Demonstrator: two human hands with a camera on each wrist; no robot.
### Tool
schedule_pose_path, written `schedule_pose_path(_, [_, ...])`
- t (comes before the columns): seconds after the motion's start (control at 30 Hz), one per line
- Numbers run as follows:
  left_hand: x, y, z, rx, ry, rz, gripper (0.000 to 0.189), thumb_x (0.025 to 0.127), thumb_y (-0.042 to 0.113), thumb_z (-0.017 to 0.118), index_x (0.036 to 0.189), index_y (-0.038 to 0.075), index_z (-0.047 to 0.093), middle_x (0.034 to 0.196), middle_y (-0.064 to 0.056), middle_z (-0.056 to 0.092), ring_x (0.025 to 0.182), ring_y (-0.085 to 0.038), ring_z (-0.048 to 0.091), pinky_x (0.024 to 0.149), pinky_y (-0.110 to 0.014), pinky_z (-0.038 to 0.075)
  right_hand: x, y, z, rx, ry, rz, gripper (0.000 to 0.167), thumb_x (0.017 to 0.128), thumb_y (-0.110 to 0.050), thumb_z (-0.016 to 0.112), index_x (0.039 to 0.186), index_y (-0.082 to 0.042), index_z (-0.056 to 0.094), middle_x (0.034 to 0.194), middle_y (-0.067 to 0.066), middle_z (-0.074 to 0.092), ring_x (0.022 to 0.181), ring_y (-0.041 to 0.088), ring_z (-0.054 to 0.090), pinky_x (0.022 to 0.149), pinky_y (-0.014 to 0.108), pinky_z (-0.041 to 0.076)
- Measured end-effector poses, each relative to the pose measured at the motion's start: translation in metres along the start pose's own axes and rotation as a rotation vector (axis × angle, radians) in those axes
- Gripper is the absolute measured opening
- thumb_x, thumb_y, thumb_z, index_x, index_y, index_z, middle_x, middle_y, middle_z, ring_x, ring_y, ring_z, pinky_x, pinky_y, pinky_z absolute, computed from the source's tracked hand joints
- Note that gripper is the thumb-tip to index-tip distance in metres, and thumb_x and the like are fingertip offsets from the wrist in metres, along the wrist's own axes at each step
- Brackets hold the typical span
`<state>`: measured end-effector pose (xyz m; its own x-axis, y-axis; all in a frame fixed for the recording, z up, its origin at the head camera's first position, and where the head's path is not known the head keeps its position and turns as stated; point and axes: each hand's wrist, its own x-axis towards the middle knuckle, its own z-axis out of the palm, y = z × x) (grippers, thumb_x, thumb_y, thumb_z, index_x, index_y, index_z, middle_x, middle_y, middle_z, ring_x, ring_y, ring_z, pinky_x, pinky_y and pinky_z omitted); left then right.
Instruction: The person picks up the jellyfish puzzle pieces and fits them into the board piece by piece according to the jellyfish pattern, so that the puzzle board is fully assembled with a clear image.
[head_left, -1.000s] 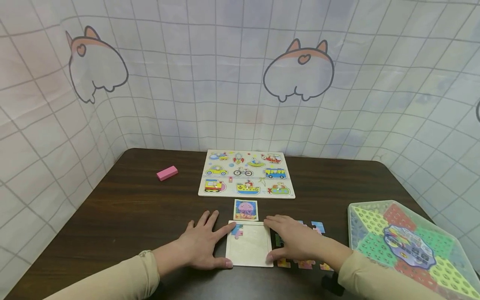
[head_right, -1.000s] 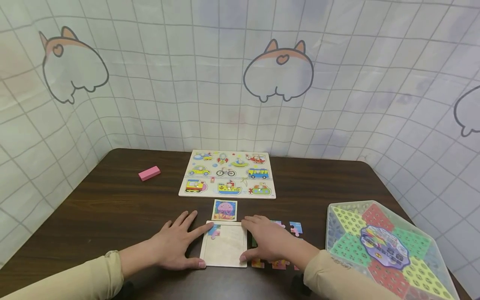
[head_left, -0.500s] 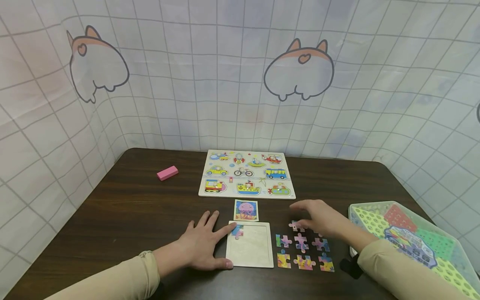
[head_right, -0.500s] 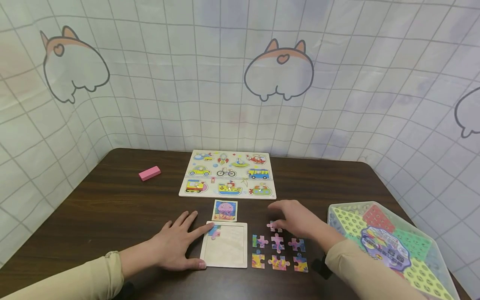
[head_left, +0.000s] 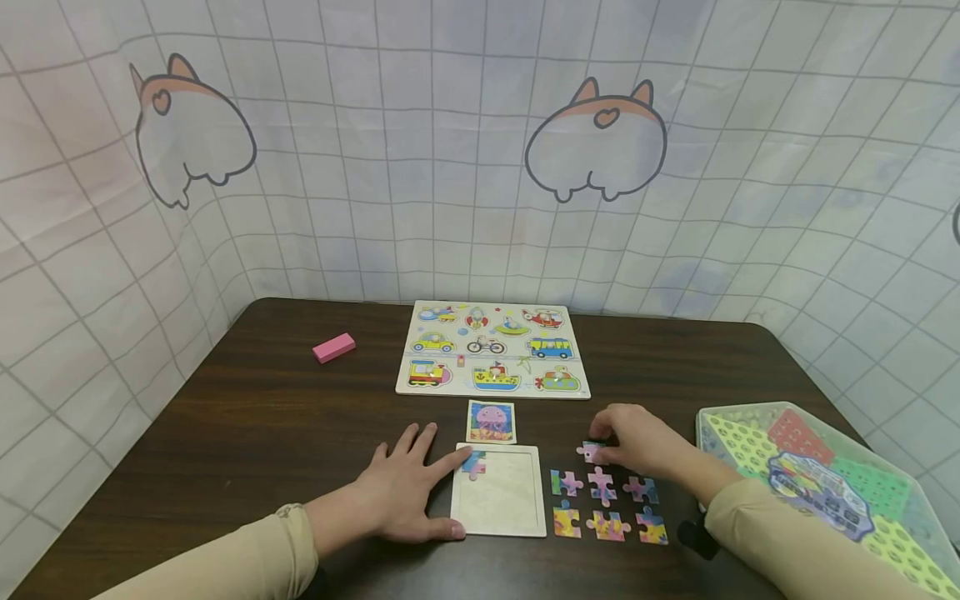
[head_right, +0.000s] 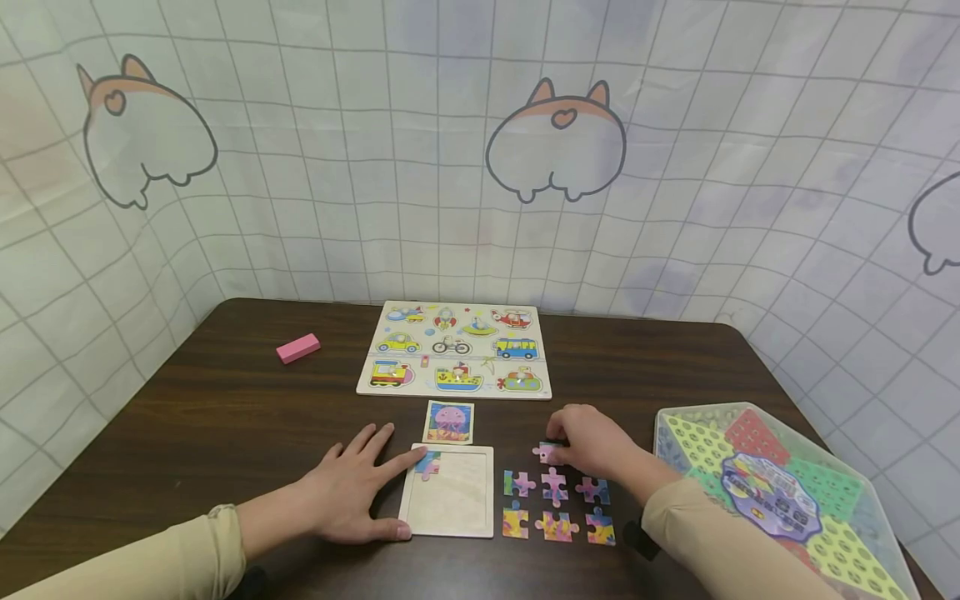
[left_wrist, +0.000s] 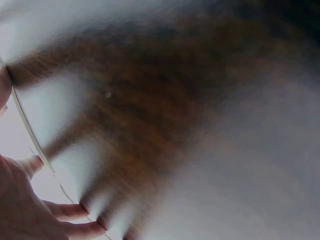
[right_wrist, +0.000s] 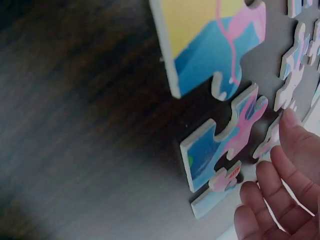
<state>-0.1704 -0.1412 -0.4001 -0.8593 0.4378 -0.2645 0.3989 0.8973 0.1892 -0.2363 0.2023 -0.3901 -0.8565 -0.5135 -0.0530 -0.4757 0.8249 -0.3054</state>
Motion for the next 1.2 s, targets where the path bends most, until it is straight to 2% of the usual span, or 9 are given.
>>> schedule_pose_path(0.27, [0.0, 0.0, 0.001, 0.003, 0.004, 0.002, 0.096, 0.08, 0.08, 0.063, 0.16, 0.037, 0.032, 0.166, -0.021, 0.027, 0.152, -0.047, 0.026, 0.108, -0.073, 0.034, 0.0, -0.005, 0.002, -0.023, 0.021, 0.021, 0.017, 0.086, -0.016, 0.083, 0.089, -0.011, 0.067, 0.088, -0.001, 0.063, 0.081, 0.013, 0.056, 0.075, 0.036, 0.053])
schedule_pose_path(0.43, [-0.001, -0.001, 0.001, 0.006, 0.013, 0.005, 0.096, 0.08, 0.08, 0.064, 0.16, 0.037, 0.032, 0.166, -0.021, 0.027, 0.152, -0.048, 0.027, 0.108, -0.074, 0.034, -0.001, -0.009, 0.002, 0.029, 0.046, 0.015, 0.024, 0.086, -0.009, 0.082, 0.086, -0.013, 0.059, 0.081, -0.003, 0.06, 0.073, 0.01, 0.051, 0.066, 0.029, 0.047])
schedule_pose_path(0.57, [-0.001, 0.0, 0.002, 0.0, 0.012, 0.012, 0.096, 0.081, 0.08, 0.063, 0.16, 0.037, 0.032, 0.166, -0.021, 0.027, 0.152, -0.047, 0.027, 0.108, -0.074, 0.034, -0.001, -0.013, 0.001, 0.086, 0.068, 0.006, 0.024, 0.086, -0.004, 0.08, 0.086, -0.013, 0.058, 0.078, -0.004, 0.059, 0.071, 0.01, 0.05, 0.064, 0.026, 0.044])
schedule_pose_path(0.9, [-0.002, 0.0, 0.002, -0.003, 0.013, 0.019, 0.095, 0.081, 0.08, 0.062, 0.16, 0.037, 0.032, 0.166, -0.021, 0.027, 0.152, -0.047, 0.027, 0.108, -0.073, 0.035, 0.009, -0.028, -0.001, 0.328, 0.091, 0.136, 0.005, 0.091, -0.01, 0.076, 0.095, -0.01, 0.073, 0.086, -0.002, 0.072, 0.076, 0.011, 0.061, 0.074, 0.033, 0.053])
schedule_pose_path(1.07, [-0.001, -0.001, 0.003, 0.0, 0.011, 0.014, 0.096, 0.081, 0.081, 0.061, 0.16, 0.037, 0.031, 0.167, -0.021, 0.027, 0.152, -0.047, 0.026, 0.108, -0.073, 0.034, 0.013, -0.04, -0.001, 0.459, 0.089, 0.166, 0.012, 0.092, -0.013, 0.076, 0.101, -0.006, 0.078, 0.083, 0.001, 0.075, 0.074, 0.014, 0.066, 0.07, 0.031, 0.053])
schedule_pose_path(1.2, [0.0, -0.001, 0.003, 0.006, 0.007, 0.008, 0.096, 0.08, 0.081, 0.061, 0.161, 0.038, 0.03, 0.167, -0.021, 0.026, 0.152, -0.047, 0.026, 0.108, -0.074, 0.034, 0.018, -0.051, 0.002, 0.523, 0.071, 0.191, 0.011, 0.092, -0.016, 0.076, 0.098, -0.006, 0.078, 0.077, 0.001, 0.073, 0.07, 0.015, 0.065, 0.066, 0.029, 0.052])
